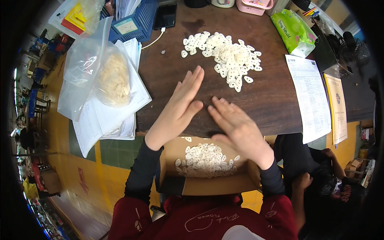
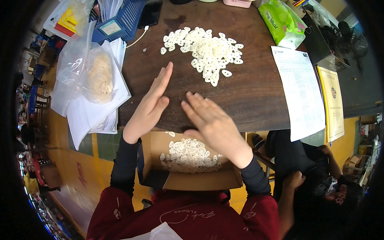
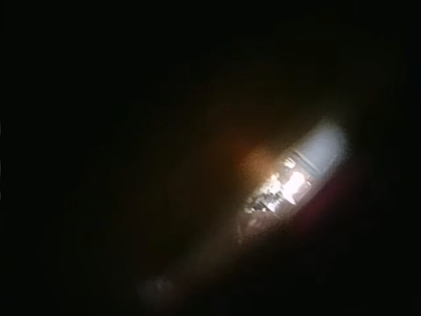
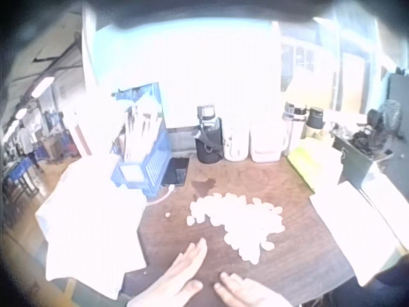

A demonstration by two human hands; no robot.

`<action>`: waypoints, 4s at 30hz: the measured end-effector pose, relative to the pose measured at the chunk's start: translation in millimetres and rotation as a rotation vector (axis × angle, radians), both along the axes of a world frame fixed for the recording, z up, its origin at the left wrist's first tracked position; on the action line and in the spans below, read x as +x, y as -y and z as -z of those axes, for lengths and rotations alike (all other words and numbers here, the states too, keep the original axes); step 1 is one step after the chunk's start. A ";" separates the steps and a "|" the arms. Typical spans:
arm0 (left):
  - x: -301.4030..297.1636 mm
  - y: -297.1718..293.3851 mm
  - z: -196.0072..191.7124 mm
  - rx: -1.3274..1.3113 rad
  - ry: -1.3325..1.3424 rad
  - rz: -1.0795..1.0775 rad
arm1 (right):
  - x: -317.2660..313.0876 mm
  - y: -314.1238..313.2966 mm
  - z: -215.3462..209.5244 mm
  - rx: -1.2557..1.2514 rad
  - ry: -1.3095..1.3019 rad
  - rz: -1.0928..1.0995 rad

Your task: The person empties a plastic bag of small white plastic components onto a table, then uses both hands to gather and transfer them into a cardboard box. The person repeatedly scoops and places the components into the box.

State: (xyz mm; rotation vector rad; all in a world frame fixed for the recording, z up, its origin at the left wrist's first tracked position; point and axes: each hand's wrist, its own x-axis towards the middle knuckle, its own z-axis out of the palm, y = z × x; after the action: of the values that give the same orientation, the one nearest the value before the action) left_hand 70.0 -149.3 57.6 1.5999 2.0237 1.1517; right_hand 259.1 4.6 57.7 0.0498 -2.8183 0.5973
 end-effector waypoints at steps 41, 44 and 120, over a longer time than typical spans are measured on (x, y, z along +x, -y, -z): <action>5.7 22.4 16.3 0.005 -0.378 -0.158 | 18.5 -5.7 -3.1 0.089 0.000 0.093; 6.3 22.2 18.1 -0.012 -0.377 -0.118 | 25.6 2.8 -3.1 0.116 0.011 0.055; -3.4 -1.9 -7.9 -0.079 -0.166 -0.014 | -4.3 16.7 5.3 -0.011 -0.004 -0.071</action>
State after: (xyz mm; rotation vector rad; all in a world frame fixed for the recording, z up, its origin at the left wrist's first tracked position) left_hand 66.6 -147.4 65.5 1.6946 2.1573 0.9596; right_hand 254.8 -12.1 52.3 0.1492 -2.8188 0.6283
